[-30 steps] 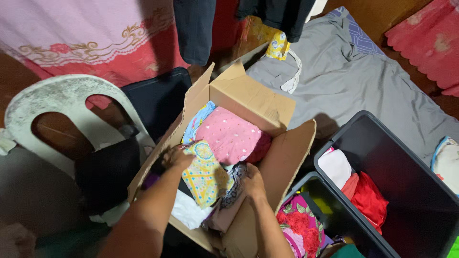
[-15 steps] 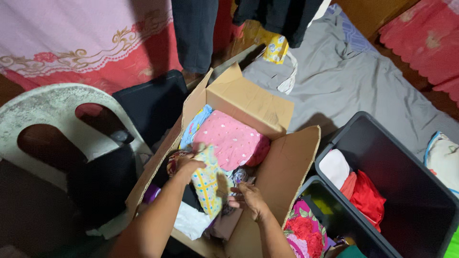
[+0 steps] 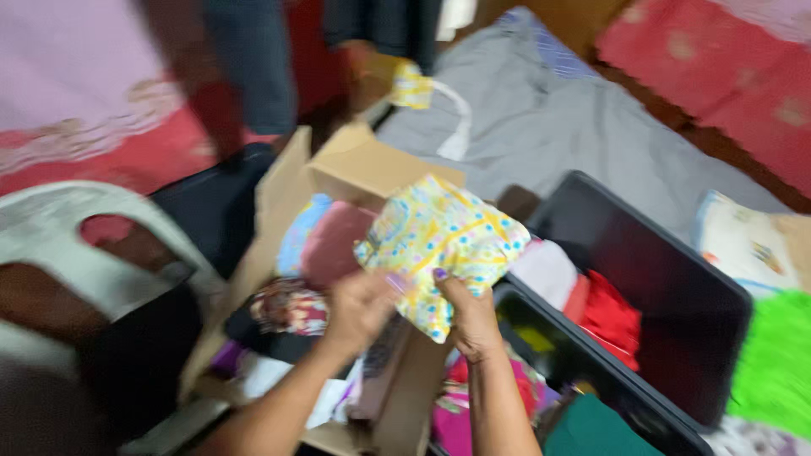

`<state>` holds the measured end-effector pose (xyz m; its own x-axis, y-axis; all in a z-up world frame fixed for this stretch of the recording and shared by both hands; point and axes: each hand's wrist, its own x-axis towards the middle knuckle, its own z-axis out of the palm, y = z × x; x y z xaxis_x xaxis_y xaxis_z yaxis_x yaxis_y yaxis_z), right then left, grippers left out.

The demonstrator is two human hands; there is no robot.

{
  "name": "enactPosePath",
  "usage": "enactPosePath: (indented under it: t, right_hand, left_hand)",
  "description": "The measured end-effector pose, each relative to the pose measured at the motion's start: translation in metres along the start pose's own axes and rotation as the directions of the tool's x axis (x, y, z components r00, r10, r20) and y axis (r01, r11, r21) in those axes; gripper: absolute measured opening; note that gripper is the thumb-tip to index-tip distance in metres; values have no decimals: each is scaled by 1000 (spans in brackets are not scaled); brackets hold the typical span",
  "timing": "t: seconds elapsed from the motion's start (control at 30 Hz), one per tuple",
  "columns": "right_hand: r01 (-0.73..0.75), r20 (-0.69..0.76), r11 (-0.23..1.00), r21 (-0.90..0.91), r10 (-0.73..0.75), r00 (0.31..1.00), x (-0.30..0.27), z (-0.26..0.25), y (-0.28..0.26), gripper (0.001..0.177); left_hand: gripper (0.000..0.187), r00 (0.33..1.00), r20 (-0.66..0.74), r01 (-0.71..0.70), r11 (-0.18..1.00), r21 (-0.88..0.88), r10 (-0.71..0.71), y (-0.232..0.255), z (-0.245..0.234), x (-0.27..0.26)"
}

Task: The person transfers folded clothes from a cardboard box into a black plastic storage bin on a bed. They repeatedly pick up items, place them in the bin, and occasionally adjust the stack. The task continues until the box is mostly empty and the bin is filled with clothes.

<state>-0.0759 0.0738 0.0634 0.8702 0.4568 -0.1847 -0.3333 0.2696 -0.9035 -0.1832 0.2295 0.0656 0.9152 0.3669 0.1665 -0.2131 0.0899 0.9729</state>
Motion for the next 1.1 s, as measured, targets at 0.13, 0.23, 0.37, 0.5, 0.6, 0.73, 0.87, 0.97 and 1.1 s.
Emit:
enactPosePath:
  t: [0.13,0.23,0.37,0.5,0.6,0.73,0.87,0.97,1.1]
  right_hand:
    - [450,333,569,-689,-303,893,-29,-12,-69,41]
    - [369,361,-2,-929,-211,908,-55,-18,-99,79]
    - [418,472,-227,-880,-307,827,-89,-53,-123,64]
    - [337,357,-121,-934,-263,896,-107,-127,-144,65]
    - [244,266,-116,-963,-254,930,-115,-185,-149,61]
    - [206,232,-123,-971,-270,934,-117,-250,-144,55]
    - [78,93,-60,-995,-317,944,-121,-306,-138,75]
    - [26,-40,146,-989,-429,903,-134,-348,-140,66]
    - [-25,-245,357,-934,-588,770,-160,-391,-142,56]
  left_hand:
    - [55,958,165,283,876,-390,-236,28,13,29]
    - [59,887,321,462,625,-629,-332,23,51,40]
    - [46,736,420,673,506,-539,-531,-27,111,61]
    - [41,689,493,723,558,-409,-531,-78,193,64]
    - [51,520,581,842,257,-475,-626,-96,250,72]
    - [45,478,614,875,283,-392,-628,-123,318,66]
    - [37,528,514,848,450,-279,-676,-167,380,81]
    - [34,559,425,829,491,-267,-712,-189,418,99]
    - [34,591,352,801,579,-151,-726,-201,455,125]
